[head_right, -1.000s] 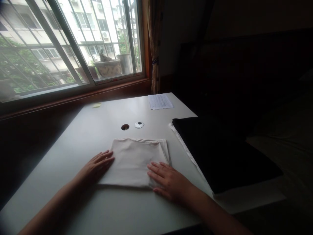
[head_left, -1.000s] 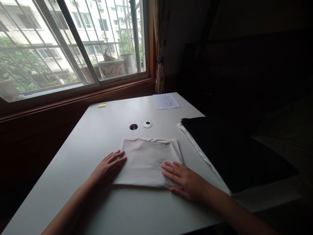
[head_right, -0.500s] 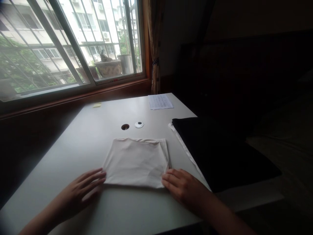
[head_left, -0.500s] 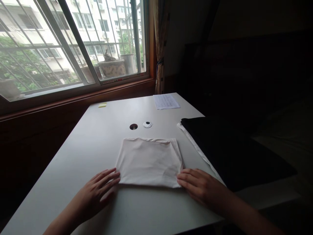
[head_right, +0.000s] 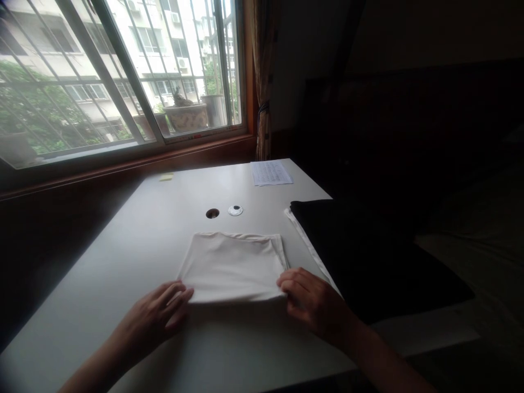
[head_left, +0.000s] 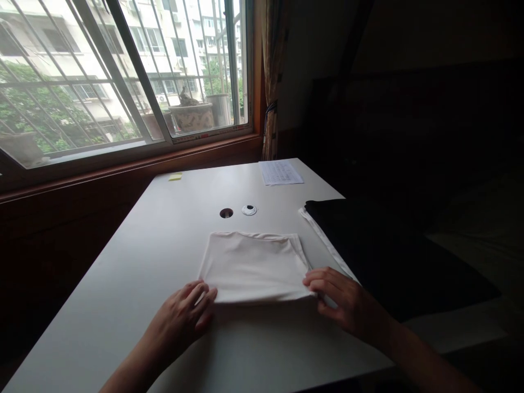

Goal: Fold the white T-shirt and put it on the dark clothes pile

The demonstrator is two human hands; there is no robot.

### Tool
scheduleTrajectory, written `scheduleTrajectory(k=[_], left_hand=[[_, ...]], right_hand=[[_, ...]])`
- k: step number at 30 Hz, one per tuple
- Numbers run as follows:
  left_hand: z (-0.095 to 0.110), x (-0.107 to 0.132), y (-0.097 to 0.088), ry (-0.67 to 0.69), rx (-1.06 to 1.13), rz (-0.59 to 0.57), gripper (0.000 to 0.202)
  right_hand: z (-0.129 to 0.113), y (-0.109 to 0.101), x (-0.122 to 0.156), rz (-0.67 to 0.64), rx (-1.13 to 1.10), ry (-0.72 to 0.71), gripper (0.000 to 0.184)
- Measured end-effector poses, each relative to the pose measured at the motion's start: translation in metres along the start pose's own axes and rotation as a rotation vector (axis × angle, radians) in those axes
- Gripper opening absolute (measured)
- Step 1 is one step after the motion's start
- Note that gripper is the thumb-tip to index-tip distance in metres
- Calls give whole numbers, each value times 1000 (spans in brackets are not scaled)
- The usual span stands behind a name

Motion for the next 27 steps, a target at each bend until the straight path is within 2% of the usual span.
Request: scheduleTrajectory(k=[6,10,15,20,22,24,27], left_hand=[[2,-1,4,-23,-35,39,43],[-3,1,-6,-59,23,108,31],[-13,-4,-48,-258,194,306,24],[-28,-9,-95,-599,397,385,18],[-36,-13,-104,-737,491,389,25],[-46,-20,-102,-843,619,370,34],[-66,-29,-73,-955,811,277,47]], right_hand=[[4,-7,-13,32,-37,51,34],[3,-14,-20,43,-68,88,34],[1,-36,-30,124,-139,227,24],[8,-53,-49,294,-344,537,7],[15,-49,-62,348,-364,640,12],[26,-35,-77,361,-372,691,17],[52,4,-98,321,-398,698,20]])
Point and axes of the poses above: each hand's wrist, its own x-axis away from the middle knuckle, its own y-axis out of the palm, z = x × y, the point moved 4 cm from there along -x, towards the middle knuckle, and after that the axes turned 15 degrees about z, right-handed, at the moved point
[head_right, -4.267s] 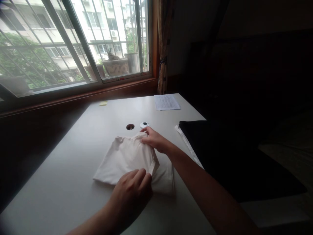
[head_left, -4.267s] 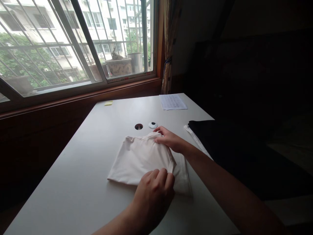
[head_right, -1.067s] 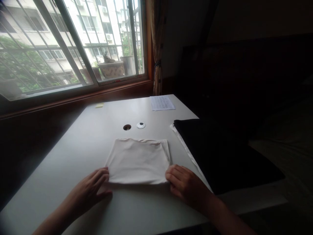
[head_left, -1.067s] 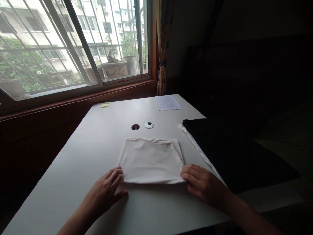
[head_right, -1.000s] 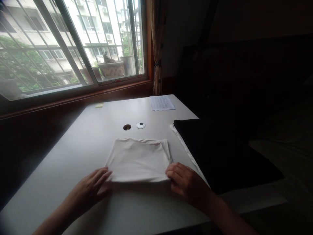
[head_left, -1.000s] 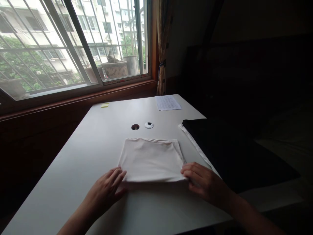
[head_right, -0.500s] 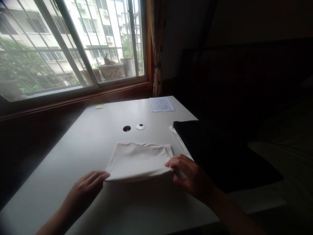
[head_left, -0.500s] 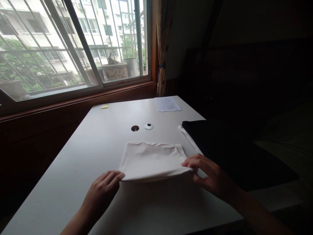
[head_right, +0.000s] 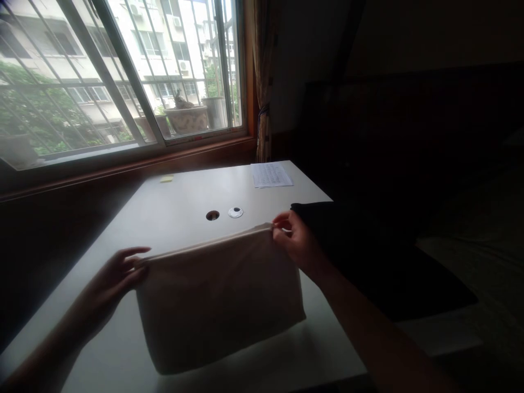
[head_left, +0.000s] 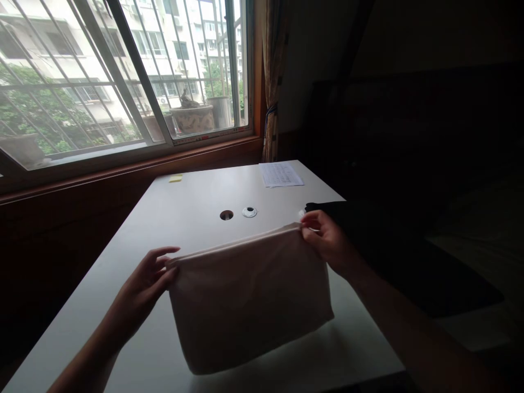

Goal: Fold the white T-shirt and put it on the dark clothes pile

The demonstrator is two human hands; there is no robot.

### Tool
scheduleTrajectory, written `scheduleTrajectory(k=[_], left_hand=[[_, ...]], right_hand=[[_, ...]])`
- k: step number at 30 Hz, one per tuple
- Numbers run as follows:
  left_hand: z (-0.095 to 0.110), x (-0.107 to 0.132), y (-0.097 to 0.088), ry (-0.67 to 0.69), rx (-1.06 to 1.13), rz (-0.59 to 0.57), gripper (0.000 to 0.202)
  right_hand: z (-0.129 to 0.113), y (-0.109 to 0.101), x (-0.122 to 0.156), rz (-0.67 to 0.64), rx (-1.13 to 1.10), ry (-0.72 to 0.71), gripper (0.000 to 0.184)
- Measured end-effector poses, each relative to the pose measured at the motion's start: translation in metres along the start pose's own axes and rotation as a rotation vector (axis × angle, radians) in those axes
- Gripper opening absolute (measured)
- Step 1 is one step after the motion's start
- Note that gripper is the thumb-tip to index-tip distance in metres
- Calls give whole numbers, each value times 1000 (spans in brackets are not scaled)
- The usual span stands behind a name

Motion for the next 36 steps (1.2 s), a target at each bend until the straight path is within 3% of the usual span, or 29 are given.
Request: scheduleTrajectory(k=[2,4,7,10,13,17,20,24,28,33,36], left_hand=[[-28,-17,13,-79,-7,-60,54],[-58,-32,23,-82,-60,-55,58],[-87,-46,27,152,-276,83,50],[-89,-43,37,439,-462,49,41],[-81,-34,57,629,-571,-79,39],[-75,-25,94,770,-673,-259,46],[-73,-27,114,809,-731,-289,47],[-67,-41,122,776,-713,-225,45],[-69,-54,116,668,-660,-218,47],[-88,-61,97,434,-541,-253,50],[-92,-51,81,231,-457,-344,58]], right_hand=[[26,27,-16,-61,74,17,24],[52,48,-27,-34,207,-2,29],[72,68,-27,-23,436,-135,38],[64,79,-5,-68,602,-387,40],[47,88,37,-260,631,-593,44],[38,96,97,-608,553,-748,57],[40,89,118,-684,535,-752,62],[39,72,126,-693,506,-819,58],[32,55,131,-606,469,-926,33],[31,42,123,-481,568,-1006,30],[37,39,105,-402,679,-971,31]])
Point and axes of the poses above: each hand's wrist, its own x-axis away from the middle knuckle, its own y-axis out of the palm, z = x × y, the point moved 4 cm from there along -x, towards the middle knuckle, and after that the axes turned 15 degrees about z, right-handed, at the moved point
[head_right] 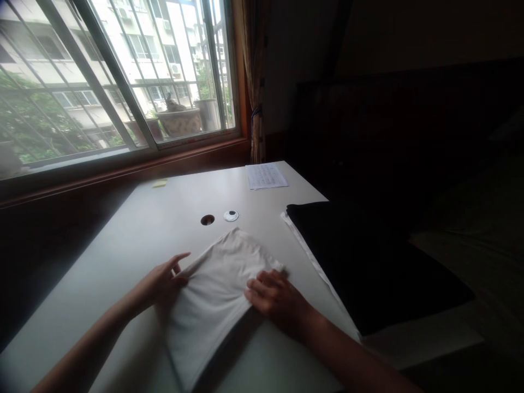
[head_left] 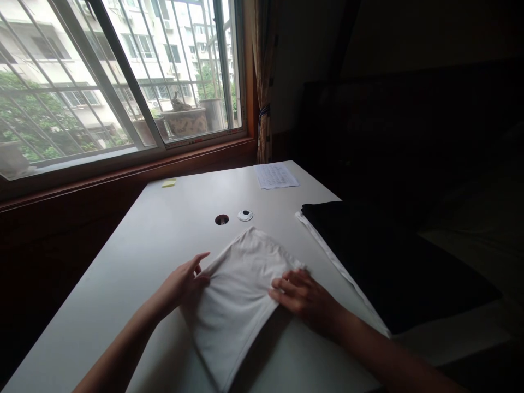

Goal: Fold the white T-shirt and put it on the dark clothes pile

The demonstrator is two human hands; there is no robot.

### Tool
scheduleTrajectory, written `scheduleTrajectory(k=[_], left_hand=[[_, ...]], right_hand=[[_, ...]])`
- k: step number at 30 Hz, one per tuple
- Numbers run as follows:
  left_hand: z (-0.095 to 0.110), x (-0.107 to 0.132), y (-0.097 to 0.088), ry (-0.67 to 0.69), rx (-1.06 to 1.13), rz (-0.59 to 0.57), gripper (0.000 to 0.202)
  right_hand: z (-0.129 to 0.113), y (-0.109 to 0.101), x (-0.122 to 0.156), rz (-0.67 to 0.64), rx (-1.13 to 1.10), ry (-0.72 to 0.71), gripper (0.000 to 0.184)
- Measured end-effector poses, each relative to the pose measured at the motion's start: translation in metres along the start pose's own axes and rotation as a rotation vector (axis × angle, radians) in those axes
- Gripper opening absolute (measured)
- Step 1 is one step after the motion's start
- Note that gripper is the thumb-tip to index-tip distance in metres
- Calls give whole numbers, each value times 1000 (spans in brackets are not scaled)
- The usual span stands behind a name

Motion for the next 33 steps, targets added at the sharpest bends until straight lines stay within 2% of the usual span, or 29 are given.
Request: scheduleTrajectory(k=[3,6,8,9,12,15,17,20,23,27,30,33], left_hand=[[12,32,-3,-203,246,-231,72],[34,68,2,-425,534,-512,86],[44,82,5,-469,600,-561,81],[46,83,4,-459,598,-521,76],[41,73,-2,-407,567,-277,66],[34,56,-5,-389,534,-128,67],[33,46,-4,-393,533,-85,70],[39,33,4,-407,605,-42,75],[46,21,13,-446,659,-12,82],[51,3,20,-467,616,81,89],[51,-16,21,-443,578,176,89],[45,-38,23,-476,579,249,89]], right_hand=[[24,7,-10,-32,84,185,35],[42,16,-22,-37,50,358,42],[49,21,-28,1,-49,447,48],[53,22,-29,32,-98,496,47],[62,25,-24,85,-143,678,37],[66,28,-11,14,-135,842,45],[63,29,-5,-41,-185,913,52],[54,29,-4,-81,-274,944,60],[48,29,-7,-52,-327,961,64],[48,31,-10,23,-430,1053,61],[52,35,-8,56,-504,1118,62],[54,38,-2,38,-568,1175,69]])
Point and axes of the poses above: each hand's wrist, its own x-axis away from the middle knuckle, its own y-axis out of the palm, z = x × y, the point moved 4 cm from there along -x, towards the middle knuckle, and after that the axes turned 15 degrees about z, right-handed, at the moved point
